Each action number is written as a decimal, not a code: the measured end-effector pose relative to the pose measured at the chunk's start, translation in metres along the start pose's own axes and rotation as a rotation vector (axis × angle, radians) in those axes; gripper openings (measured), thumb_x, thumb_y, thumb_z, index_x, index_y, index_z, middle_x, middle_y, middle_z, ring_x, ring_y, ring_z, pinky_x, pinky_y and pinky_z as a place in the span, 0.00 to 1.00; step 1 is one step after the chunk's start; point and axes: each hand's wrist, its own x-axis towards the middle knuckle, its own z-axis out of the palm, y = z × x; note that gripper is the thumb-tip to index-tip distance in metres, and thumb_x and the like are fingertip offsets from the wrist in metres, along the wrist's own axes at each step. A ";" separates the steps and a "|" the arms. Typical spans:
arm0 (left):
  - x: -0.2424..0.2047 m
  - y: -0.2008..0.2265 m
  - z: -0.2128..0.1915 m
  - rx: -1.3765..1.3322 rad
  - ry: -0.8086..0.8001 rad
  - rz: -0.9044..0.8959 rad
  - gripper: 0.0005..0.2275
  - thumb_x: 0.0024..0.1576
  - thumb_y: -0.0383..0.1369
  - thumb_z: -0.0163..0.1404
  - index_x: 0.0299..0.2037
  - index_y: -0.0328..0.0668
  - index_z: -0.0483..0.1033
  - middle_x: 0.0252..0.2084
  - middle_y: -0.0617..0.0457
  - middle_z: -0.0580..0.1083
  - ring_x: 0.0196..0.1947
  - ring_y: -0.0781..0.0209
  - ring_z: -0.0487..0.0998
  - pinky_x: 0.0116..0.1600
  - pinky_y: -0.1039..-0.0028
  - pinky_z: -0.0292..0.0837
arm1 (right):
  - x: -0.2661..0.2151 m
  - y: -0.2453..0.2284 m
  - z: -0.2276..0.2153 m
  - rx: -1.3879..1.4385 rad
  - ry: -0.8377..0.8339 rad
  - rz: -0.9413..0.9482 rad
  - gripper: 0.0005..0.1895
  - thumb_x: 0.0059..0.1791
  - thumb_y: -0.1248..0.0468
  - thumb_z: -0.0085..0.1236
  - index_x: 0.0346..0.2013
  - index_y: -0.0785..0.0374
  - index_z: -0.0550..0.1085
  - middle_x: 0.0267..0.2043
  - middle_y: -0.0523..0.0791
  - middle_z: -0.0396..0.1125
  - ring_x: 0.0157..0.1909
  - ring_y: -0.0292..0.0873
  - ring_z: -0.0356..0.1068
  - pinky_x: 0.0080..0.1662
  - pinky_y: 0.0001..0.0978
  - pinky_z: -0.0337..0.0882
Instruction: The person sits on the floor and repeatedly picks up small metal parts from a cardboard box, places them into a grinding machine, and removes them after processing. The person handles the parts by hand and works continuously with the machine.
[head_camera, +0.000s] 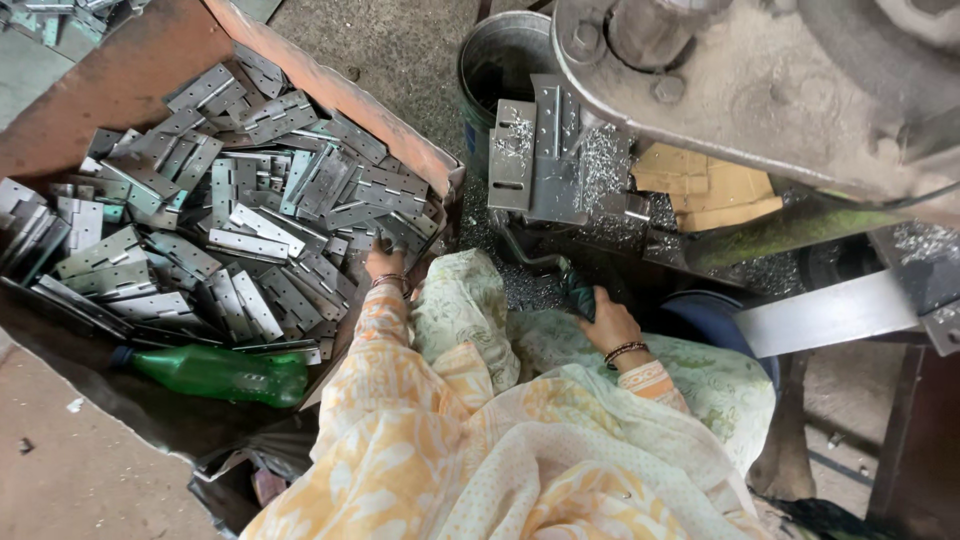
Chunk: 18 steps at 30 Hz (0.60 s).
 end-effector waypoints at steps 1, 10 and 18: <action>-0.001 0.005 0.011 -0.038 0.037 -0.030 0.27 0.46 0.34 0.64 0.57 0.38 0.75 0.45 0.41 0.81 0.46 0.43 0.82 0.53 0.59 0.76 | -0.001 0.000 0.000 0.000 -0.002 -0.001 0.34 0.44 0.51 0.66 0.58 0.61 0.65 0.41 0.61 0.74 0.45 0.65 0.74 0.46 0.57 0.75; 0.007 0.033 0.046 -0.214 0.486 -0.314 0.27 0.40 0.21 0.60 0.56 0.39 0.77 0.47 0.39 0.80 0.48 0.44 0.82 0.54 0.62 0.76 | -0.003 -0.004 -0.013 0.035 -0.007 0.018 0.37 0.43 0.53 0.65 0.63 0.57 0.62 0.41 0.61 0.74 0.45 0.65 0.75 0.46 0.55 0.75; 0.014 0.011 -0.009 -0.253 0.558 -0.288 0.26 0.43 0.17 0.58 0.55 0.42 0.77 0.47 0.45 0.81 0.44 0.56 0.82 0.54 0.68 0.75 | -0.005 -0.003 -0.012 0.051 -0.048 0.036 0.34 0.44 0.53 0.64 0.61 0.58 0.63 0.41 0.59 0.74 0.45 0.63 0.75 0.46 0.55 0.75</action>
